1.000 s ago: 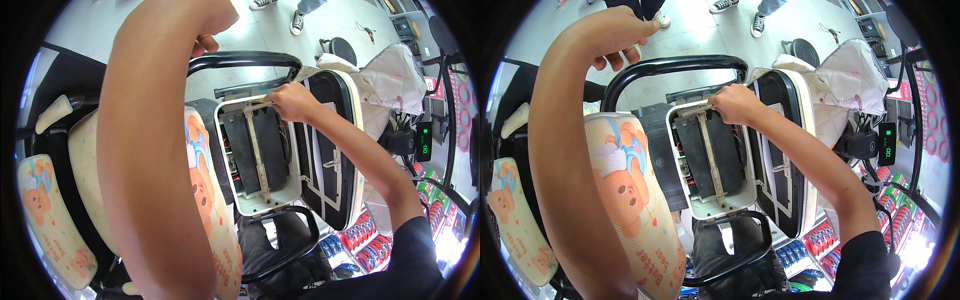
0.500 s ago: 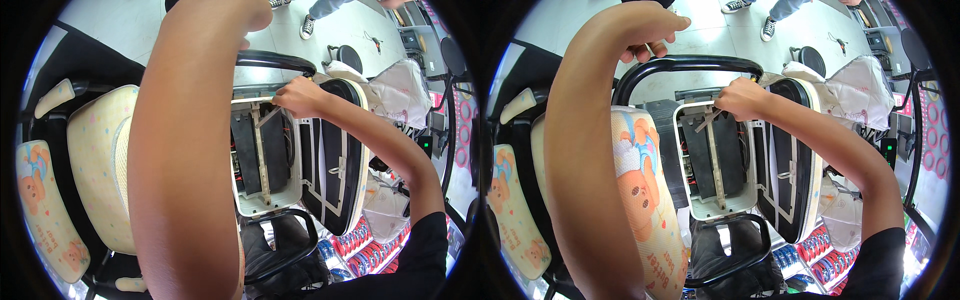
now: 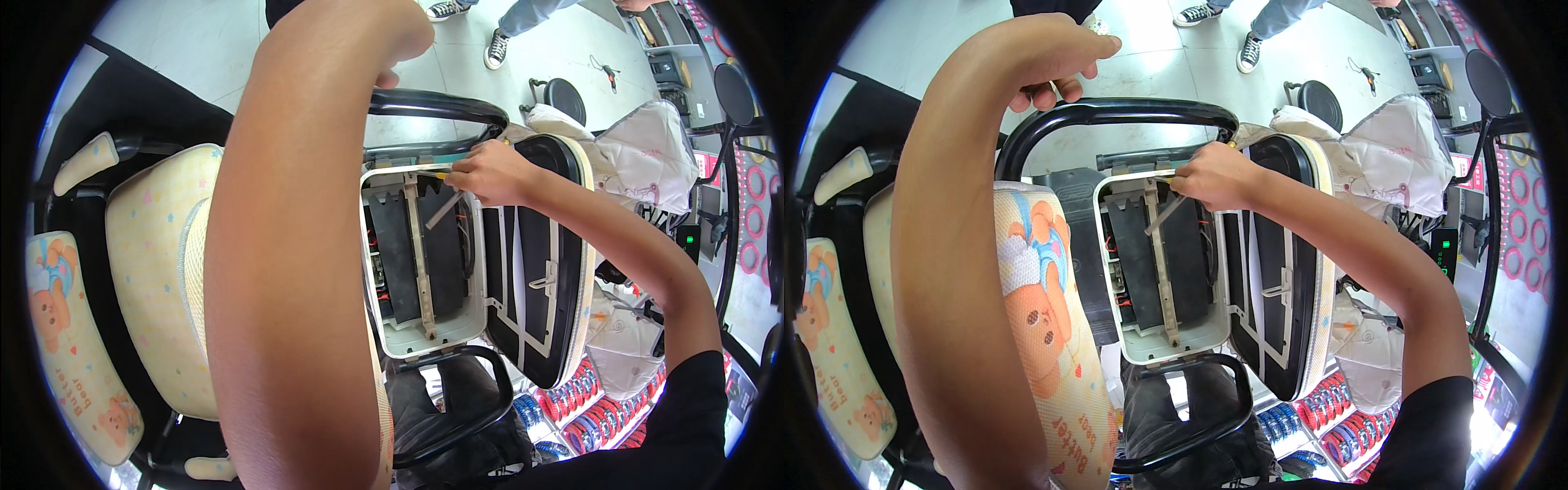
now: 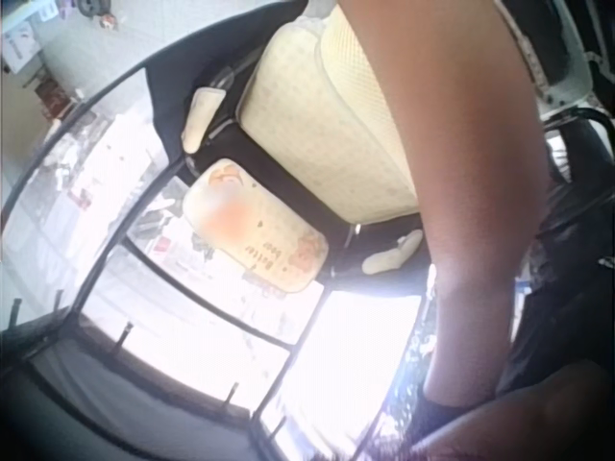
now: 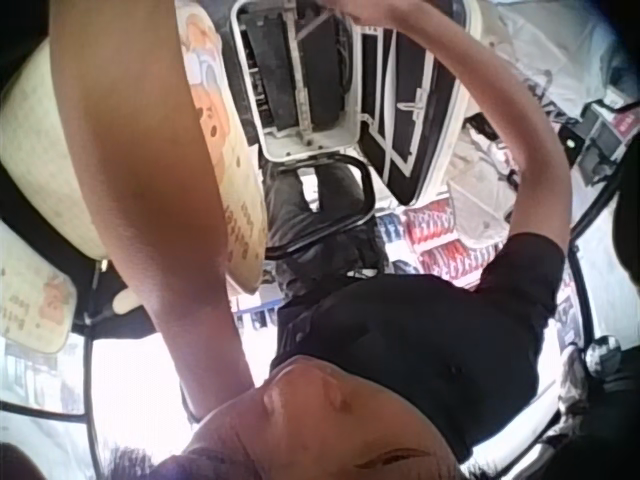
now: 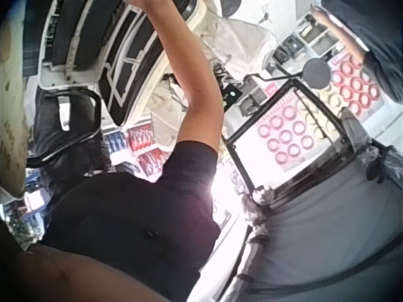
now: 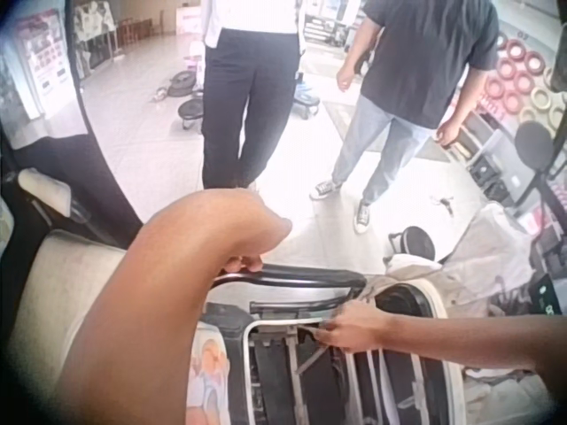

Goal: The person uses a yellow screwdriver to adjust components under the seat of a white electric scooter, then closes the seat. The person walks to the front of the scooter and uses a tire inflator to inflate the front tire.

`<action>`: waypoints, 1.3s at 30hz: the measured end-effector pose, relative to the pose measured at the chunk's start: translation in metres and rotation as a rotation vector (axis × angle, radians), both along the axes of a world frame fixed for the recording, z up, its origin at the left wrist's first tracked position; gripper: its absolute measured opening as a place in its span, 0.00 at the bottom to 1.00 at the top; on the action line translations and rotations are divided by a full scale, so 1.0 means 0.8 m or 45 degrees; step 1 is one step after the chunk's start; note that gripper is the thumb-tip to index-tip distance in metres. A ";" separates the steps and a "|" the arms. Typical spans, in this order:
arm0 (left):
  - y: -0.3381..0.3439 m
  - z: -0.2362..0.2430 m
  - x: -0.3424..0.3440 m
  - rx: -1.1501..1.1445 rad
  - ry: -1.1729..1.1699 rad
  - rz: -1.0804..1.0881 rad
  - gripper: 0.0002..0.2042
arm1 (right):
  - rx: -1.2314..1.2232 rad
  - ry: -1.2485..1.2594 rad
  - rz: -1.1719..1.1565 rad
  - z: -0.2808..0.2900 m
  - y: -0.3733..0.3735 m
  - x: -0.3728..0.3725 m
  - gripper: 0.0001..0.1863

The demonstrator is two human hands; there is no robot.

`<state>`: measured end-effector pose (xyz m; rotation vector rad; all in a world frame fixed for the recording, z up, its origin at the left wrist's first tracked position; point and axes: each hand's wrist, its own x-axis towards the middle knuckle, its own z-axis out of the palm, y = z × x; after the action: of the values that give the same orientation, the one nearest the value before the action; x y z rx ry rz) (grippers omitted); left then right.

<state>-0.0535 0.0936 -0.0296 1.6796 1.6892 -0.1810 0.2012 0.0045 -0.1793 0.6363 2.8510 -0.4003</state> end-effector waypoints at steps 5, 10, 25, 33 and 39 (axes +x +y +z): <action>0.002 0.002 0.002 -0.021 -0.034 -0.021 0.25 | 0.114 0.093 0.316 -0.001 0.005 0.003 0.04; 0.003 0.002 -0.005 -0.043 -0.036 -0.003 0.26 | 0.146 -0.020 0.507 0.020 0.016 -0.032 0.05; 0.003 0.001 0.000 -0.045 -0.040 -0.071 0.29 | -0.033 -0.253 -0.131 0.013 0.006 -0.031 0.06; 0.002 0.005 0.019 -0.134 -0.001 -0.013 0.31 | -0.231 -0.223 -0.851 0.010 -0.034 -0.023 0.08; -0.003 0.006 0.006 -0.030 -0.054 -0.022 0.32 | -0.257 -0.183 -0.963 0.013 -0.039 -0.059 0.08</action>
<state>-0.0490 0.0916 -0.0250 1.6699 1.6360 -0.1719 0.1542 -0.0268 -0.1692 1.6075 2.2927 -0.6968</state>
